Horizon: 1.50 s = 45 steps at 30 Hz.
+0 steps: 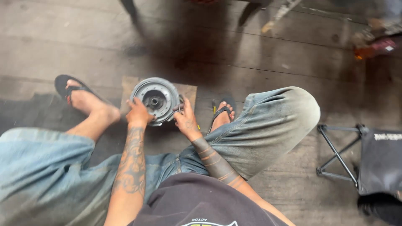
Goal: Using a small hand tool to scrape and clean the interior components of a motorcycle pulley assembly.
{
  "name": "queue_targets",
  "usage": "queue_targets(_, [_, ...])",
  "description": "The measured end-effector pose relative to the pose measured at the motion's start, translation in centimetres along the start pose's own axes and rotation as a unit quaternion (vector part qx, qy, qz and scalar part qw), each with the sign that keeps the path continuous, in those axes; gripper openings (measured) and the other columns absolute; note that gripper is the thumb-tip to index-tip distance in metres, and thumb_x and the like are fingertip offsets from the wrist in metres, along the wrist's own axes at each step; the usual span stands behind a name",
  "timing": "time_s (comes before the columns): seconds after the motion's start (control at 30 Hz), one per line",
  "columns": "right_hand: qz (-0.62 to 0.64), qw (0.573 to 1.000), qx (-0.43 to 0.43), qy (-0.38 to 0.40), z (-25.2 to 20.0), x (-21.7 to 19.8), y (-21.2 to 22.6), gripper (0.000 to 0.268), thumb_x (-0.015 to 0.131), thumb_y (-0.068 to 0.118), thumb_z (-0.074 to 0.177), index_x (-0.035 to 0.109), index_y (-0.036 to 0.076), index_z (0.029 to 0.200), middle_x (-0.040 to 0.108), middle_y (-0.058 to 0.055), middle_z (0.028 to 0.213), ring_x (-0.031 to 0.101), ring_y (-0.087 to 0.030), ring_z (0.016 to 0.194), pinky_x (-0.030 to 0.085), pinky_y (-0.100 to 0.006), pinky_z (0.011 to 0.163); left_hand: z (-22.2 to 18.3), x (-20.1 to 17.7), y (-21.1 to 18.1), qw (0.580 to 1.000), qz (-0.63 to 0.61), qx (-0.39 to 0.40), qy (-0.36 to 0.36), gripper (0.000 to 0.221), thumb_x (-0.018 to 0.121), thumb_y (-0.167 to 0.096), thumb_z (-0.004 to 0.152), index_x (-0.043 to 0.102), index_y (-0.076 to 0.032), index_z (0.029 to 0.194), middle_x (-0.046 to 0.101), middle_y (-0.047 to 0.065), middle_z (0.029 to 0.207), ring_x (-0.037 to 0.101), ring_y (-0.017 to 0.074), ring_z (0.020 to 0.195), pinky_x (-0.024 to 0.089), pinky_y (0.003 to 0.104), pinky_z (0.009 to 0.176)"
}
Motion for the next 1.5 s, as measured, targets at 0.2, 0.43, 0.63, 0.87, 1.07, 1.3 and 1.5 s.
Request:
queue_targets(0.2, [-0.024,0.995,-0.048,-0.090,1.2,-1.3,-1.1,0.084,0.060,-0.001,0.075,0.038,0.004,0.157,0.061,-0.019,0.103,0.065,-0.027,0.083,0.061,-0.035,0.052,-2.7,-3.2,-0.2,0.995,0.012,0.084,-0.049,0.116,0.094,-0.042,0.070,0.027,0.000,0.155,0.041,0.035,0.150,0.067,0.0520,0.115,0.053,0.064,0.097])
queue_targets(0.43, [-0.114,0.971,0.026,-0.209,4.5,-6.2,-5.8,0.048,0.065,0.005,0.073,0.062,0.010,0.120,0.065,-0.013,0.089,0.065,-0.021,0.063,0.053,-0.031,0.037,-6.1,-5.2,3.3,0.958,-0.222,0.166,-0.077,0.095,0.085,-0.044,0.084,0.037,-0.003,0.155,0.043,0.027,0.152,0.047,0.0496,0.139,0.040,0.069,0.108])
queue_targets(0.63, [-0.174,0.965,0.075,-0.181,4.5,-6.7,-5.4,0.064,0.059,0.017,0.080,0.049,0.004,0.143,0.067,-0.014,0.104,0.056,-0.013,0.062,0.046,-0.025,0.048,-5.2,-7.0,3.4,0.887,-0.411,0.127,-0.170,0.055,0.058,-0.042,0.098,0.057,-0.003,0.136,0.062,0.018,0.138,0.062,0.0342,0.124,0.049,0.043,0.103])
queue_targets(0.87, [-0.280,0.938,0.033,-0.202,5.6,-8.5,-7.3,0.055,0.063,0.017,0.085,0.053,0.003,0.138,0.067,-0.014,0.111,0.064,-0.026,0.098,0.050,-0.033,0.089,0.6,-9.3,4.1,0.892,-0.310,0.121,-0.307,0.045,0.063,-0.036,0.098,0.061,-0.004,0.130,0.064,0.014,0.129,0.060,0.0339,0.119,0.045,0.044,0.103])
queue_targets(1.07, [-0.312,0.916,0.094,-0.233,5.4,-9.1,-8.7,0.054,0.066,0.019,0.088,0.052,0.000,0.136,0.066,-0.012,0.103,0.063,-0.026,0.093,0.050,-0.035,0.086,5.7,-7.9,2.3,0.892,-0.401,0.098,-0.184,0.054,0.059,-0.041,0.101,0.052,-0.002,0.138,0.063,0.020,0.134,0.063,0.0343,0.122,0.048,0.041,0.103])
queue_targets(1.3, [-0.298,0.874,0.212,-0.320,2.8,-9.4,-9.6,0.049,0.072,0.025,0.093,0.055,0.012,0.138,0.068,-0.007,0.102,0.066,-0.023,0.099,0.053,-0.040,0.086,6.2,-7.0,2.7,0.872,-0.481,0.074,-0.052,0.061,0.068,-0.043,0.104,0.047,-0.006,0.148,0.059,0.027,0.139,0.054,0.0406,0.136,0.040,0.055,0.119])
queue_targets(1.5, [-0.230,0.876,0.182,-0.383,-1.3,-7.6,-10.4,0.047,0.072,0.017,0.093,0.054,0.008,0.136,0.066,-0.007,0.101,0.062,-0.021,0.097,0.050,-0.038,0.090,7.3,-5.0,4.5,0.901,-0.430,-0.020,-0.045,0.083,0.061,-0.056,0.104,0.041,0.008,0.154,0.039,0.034,0.158,0.033,0.0409,0.151,0.020,0.046,0.131])
Point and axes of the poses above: each hand's wrist, its own z-axis towards the middle knuckle, its own x-axis out of the palm, y = z × x, the point moved 7 cm from there along z, towards the middle knuckle
